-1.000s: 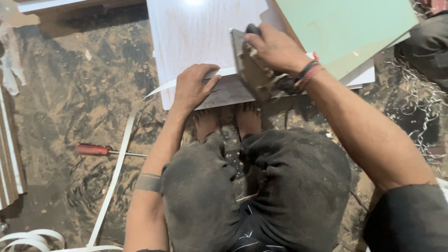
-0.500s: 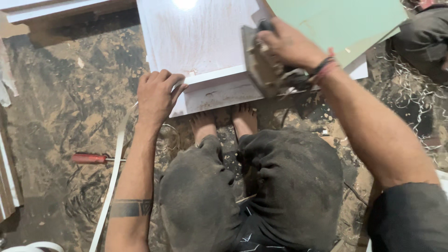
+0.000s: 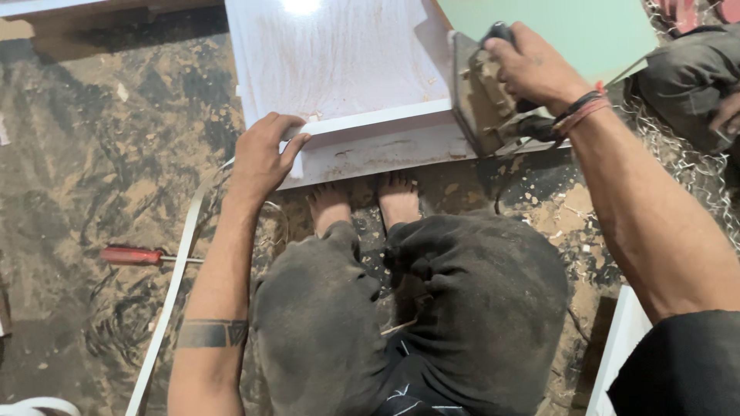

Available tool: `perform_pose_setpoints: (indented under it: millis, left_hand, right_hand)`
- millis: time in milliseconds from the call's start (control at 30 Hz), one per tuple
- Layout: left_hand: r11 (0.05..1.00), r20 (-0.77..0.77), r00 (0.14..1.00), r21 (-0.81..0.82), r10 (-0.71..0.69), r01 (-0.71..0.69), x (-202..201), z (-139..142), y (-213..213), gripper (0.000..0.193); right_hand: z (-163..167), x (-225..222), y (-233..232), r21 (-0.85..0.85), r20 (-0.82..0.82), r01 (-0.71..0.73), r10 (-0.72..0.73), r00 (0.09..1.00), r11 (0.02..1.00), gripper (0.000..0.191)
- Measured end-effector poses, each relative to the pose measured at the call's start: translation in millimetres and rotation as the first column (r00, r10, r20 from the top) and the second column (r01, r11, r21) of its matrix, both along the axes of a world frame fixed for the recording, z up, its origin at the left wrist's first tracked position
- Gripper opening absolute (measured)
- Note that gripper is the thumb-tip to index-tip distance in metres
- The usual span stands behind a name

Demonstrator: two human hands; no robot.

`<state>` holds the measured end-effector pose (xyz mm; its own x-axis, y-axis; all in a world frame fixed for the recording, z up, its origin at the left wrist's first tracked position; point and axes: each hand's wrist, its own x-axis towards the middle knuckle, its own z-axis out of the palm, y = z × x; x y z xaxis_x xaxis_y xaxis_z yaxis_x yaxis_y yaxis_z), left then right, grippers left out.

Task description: The person sits on the floor of a workshop and applies white edge banding tape to the edges of plywood panels. They align the tape along a panel edge, press it with their hands, then run a heated iron along the tape to bond it, working on one panel edge at a time and setting finished panels aside.

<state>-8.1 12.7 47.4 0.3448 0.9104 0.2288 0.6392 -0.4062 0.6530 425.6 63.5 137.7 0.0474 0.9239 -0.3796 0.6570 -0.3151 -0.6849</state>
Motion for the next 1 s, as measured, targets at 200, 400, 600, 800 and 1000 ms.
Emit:
perform_pose_setpoints:
  millis: [200,400,600,800,1000]
  left_hand:
    - [1.000,0.062,0.998,-0.002,-0.004,0.005,-0.2,1.4,0.4,0.024]
    - [0.954,0.292,0.951,-0.299,0.106,-0.014,-9.6,-0.2,1.6,0.029]
    - [0.873,0.398,0.897,-0.486,0.194,0.027,-30.2,3.5,8.1,0.026]
    - [0.870,0.275,0.943,-0.492,0.187,-0.029,-37.0,10.0,16.8,0.027]
    - [0.852,0.284,0.928,-0.521,0.241,-0.061,-25.4,3.0,17.0,0.028]
  right_hand:
    - [-5.0,-107.8,3.5,-0.074,-0.129,-0.136,0.125,0.984,0.988,0.036]
    - [-14.7,-207.5,2.5,0.128,0.024,-0.341,0.340,0.940,0.931,0.050]
    - [-18.5,-243.6,4.3,0.165,0.061,-0.355,0.350,0.935,0.920,0.052]
    - [-13.7,-247.0,7.9,0.176,0.101,-0.369,0.356,0.929,0.912,0.052]
    - [-8.9,-246.6,4.1,0.096,0.062,-0.348,0.343,0.937,0.933,0.050]
